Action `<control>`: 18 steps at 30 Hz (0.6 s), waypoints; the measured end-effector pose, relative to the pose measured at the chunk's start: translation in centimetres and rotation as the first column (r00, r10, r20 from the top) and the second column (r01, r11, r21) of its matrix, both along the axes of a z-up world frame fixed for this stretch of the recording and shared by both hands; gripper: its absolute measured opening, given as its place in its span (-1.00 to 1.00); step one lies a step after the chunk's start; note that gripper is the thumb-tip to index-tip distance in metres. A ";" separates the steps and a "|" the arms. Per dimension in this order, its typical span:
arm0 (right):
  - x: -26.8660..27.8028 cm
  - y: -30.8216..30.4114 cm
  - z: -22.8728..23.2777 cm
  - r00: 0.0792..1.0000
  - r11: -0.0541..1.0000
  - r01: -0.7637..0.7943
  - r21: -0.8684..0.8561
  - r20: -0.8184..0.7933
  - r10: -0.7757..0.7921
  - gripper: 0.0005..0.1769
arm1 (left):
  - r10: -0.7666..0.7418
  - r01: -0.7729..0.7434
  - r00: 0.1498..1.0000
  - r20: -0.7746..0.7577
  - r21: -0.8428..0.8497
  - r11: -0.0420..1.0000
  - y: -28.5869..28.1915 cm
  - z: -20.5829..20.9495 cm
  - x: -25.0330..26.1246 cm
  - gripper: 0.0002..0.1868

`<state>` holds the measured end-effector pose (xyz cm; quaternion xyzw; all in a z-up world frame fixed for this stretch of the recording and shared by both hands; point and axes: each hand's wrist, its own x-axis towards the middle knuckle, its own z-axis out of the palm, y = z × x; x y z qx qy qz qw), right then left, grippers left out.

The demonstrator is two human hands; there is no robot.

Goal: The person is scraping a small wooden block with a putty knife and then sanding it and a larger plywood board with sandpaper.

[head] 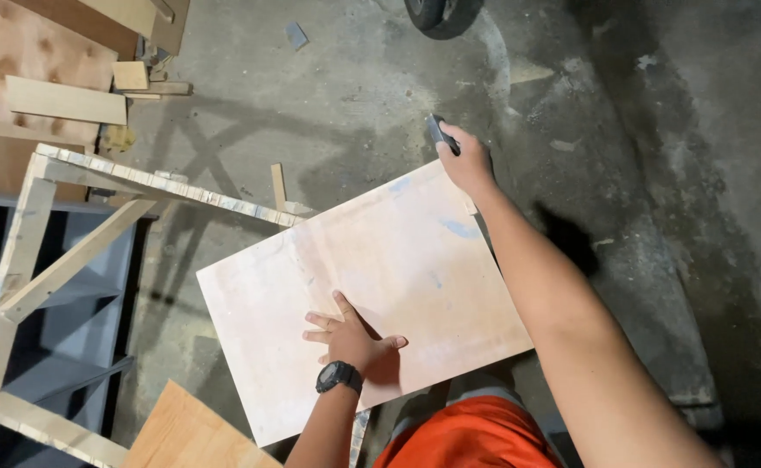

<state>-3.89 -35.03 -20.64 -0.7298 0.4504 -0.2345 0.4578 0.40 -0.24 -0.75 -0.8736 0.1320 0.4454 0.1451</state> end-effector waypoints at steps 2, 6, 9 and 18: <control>-1.3 1.2 -0.8 1.000 1.000 -0.001 -0.009 -0.026 0.001 -0.48 | -0.006 0.007 1.000 0.014 -0.007 1.000 0.5 -0.7 0.0 0.74; -8.0 6.0 0.0 0.999 0.997 -0.042 0.063 -0.018 0.043 -0.46 | 0.008 -0.008 1.000 0.015 -0.021 1.000 0.3 0.3 -0.1 0.73; -16.2 12.4 1.6 1.000 0.996 -0.025 0.090 -0.012 0.026 -0.49 | 0.012 -0.011 1.000 0.006 -0.030 0.999 0.2 0.6 -0.1 0.74; -25.0 18.8 7.1 0.990 0.891 0.109 0.440 -0.128 -0.058 -0.46 | 0.002 -0.002 1.000 -0.009 -0.009 1.000 -0.1 0.9 0.0 0.70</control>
